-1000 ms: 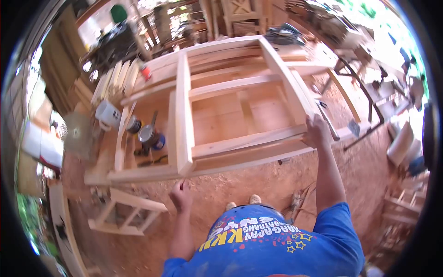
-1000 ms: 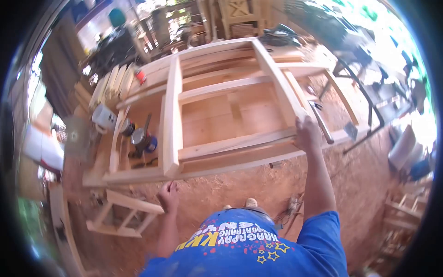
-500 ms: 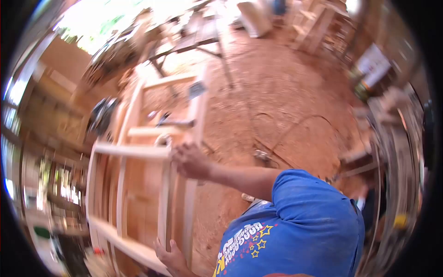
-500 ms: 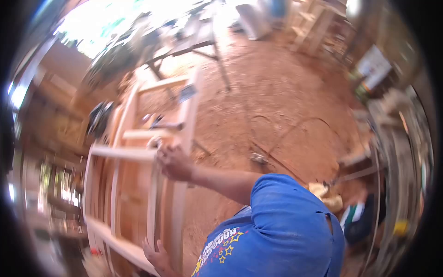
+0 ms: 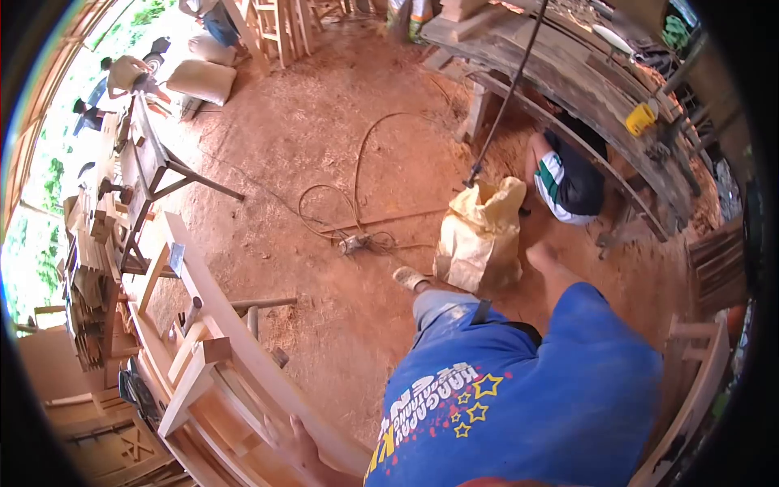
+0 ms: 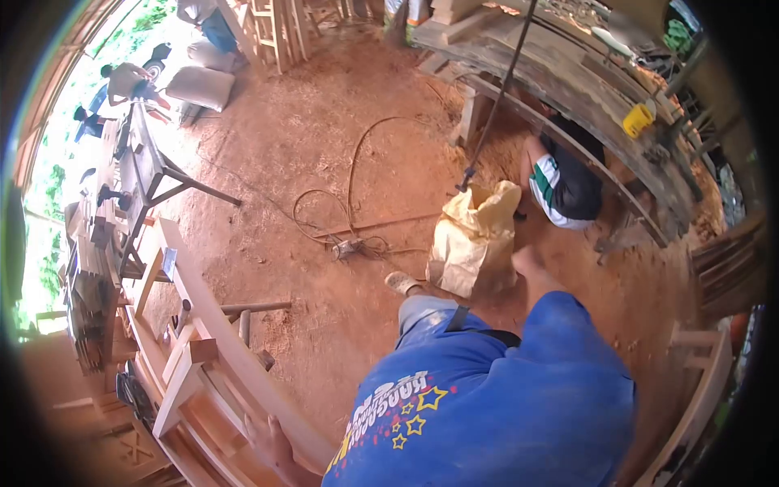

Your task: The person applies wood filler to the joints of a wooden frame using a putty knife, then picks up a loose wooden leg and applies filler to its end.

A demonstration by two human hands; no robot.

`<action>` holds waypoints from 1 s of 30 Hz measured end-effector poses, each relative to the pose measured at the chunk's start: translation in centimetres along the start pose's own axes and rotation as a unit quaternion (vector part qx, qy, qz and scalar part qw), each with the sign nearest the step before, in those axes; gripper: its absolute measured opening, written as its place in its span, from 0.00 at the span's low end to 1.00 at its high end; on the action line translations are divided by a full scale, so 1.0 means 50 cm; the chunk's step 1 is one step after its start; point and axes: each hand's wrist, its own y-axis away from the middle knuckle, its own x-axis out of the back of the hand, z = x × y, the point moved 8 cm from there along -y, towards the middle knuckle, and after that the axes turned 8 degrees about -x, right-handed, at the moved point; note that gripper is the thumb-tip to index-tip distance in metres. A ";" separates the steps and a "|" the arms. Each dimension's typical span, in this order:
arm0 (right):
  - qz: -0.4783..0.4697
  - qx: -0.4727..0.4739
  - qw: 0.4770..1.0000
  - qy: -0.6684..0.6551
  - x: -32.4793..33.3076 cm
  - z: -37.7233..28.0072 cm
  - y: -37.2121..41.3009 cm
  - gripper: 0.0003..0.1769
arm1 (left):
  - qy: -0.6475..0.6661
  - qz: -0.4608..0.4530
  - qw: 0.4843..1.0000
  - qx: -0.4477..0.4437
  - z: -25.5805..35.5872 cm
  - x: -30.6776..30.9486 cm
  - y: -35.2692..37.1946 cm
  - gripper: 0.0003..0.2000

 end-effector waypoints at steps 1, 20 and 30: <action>0.054 0.077 0.992 0.083 -0.033 0.095 -0.040 0.18 | 0.021 -0.008 0.999 -0.037 0.034 -0.012 -0.011 0.36; -0.143 0.138 0.958 -0.207 0.082 -0.203 -0.332 0.11 | 0.006 -0.536 0.822 -0.195 0.421 -0.856 -0.080 0.27; -0.236 0.008 0.946 -0.223 0.016 0.024 -0.488 0.24 | 0.074 -0.550 0.824 -0.112 0.537 -0.962 -0.136 0.30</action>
